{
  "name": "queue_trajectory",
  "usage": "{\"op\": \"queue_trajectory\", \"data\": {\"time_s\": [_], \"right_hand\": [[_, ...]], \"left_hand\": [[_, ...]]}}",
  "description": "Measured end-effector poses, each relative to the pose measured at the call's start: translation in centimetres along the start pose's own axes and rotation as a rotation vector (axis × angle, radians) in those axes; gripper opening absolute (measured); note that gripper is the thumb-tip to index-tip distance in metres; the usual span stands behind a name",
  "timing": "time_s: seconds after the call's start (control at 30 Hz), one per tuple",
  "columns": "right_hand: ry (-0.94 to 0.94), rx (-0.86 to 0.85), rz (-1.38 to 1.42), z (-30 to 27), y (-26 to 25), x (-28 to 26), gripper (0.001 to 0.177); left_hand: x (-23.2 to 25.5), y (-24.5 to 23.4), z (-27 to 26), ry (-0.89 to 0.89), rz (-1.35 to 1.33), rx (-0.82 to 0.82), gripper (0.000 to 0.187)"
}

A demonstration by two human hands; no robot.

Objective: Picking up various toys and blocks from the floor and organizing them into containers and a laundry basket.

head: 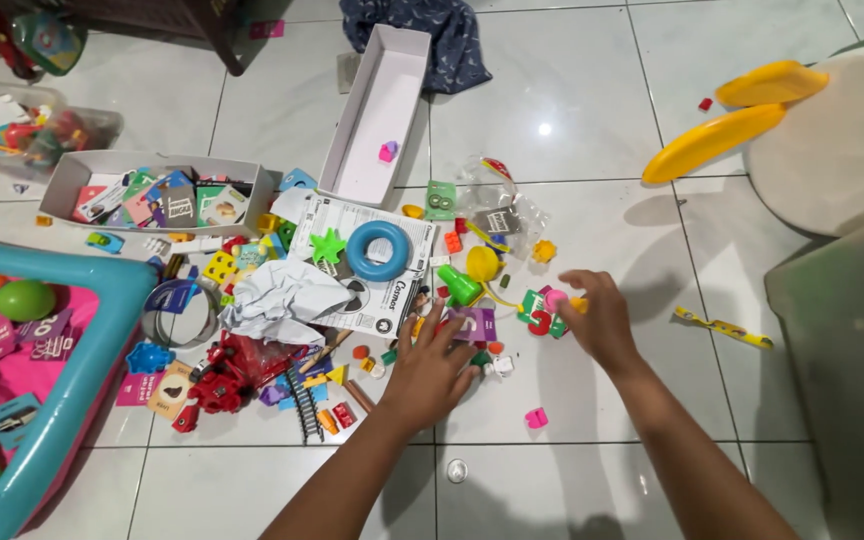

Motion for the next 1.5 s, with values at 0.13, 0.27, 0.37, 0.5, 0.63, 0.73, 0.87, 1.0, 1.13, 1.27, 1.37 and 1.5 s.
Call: {"op": "queue_trajectory", "data": {"time_s": [0.13,0.27,0.37,0.5,0.63,0.73,0.87,1.0,1.13,1.27,1.37,1.5], "right_hand": [[0.023,-0.188,-0.038,0.5,1.4,-0.4,0.041],[0.165,-0.075,-0.053,2.6,2.3,-0.2,0.039],[0.430,-0.043,0.037,5.2,1.5,-1.9,0.041],[0.129,-0.052,-0.152,8.0,4.5,0.2,0.043],[0.100,-0.142,-0.192,7.5,7.0,0.3,0.044],[-0.002,-0.161,-0.356,7.7,8.4,3.7,0.035],[0.075,-0.082,-0.320,10.2,7.4,0.8,0.046],[0.429,-0.027,-0.045,12.1,7.7,-8.2,0.047],[0.599,-0.165,0.508,14.3,13.2,-16.1,0.048],[0.812,-0.468,1.021,12.6,21.1,-27.2,0.042],[0.891,-0.541,1.275,12.2,29.8,-34.1,0.037],[0.963,-0.726,1.379,12.2,38.8,-42.5,0.037]], "left_hand": [[-0.7,-0.8,-0.5,0.041,-0.021,0.108,0.026],[-2.1,-0.9,-1.2,-0.069,0.027,-0.081,0.022],[-3.1,-0.2,-1.8,-0.081,-0.041,-0.071,0.018],[-3.4,-2.0,-1.5,0.017,-0.135,-0.012,0.020],[-6.9,-7.4,-1.4,0.164,-0.008,0.000,0.023],[-10.7,-14.4,-2.3,0.303,0.179,-0.215,0.028],[-18.2,-25.8,-5.3,0.327,0.414,-0.203,0.027],[-24.1,-33.8,-8.1,-0.051,0.555,-0.239,0.034],[-34.0,-30.7,-10.6,-0.112,0.417,0.060,0.037],[-38.9,-27.5,-11.4,-0.296,0.344,0.076,0.051],[-42.0,-25.5,-10.7,-0.226,0.309,0.094,0.064],[-45.1,-21.8,-9.8,-0.141,0.238,0.124,0.078]]}}
Point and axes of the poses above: each hand's wrist, its own z-axis towards the middle knuckle, its own y-axis out of the palm, x = y × z, the point moved 1 cm from there along z, towards the middle knuckle, and after that the axes turned 11 degrees about x, right-handed, at the moved point
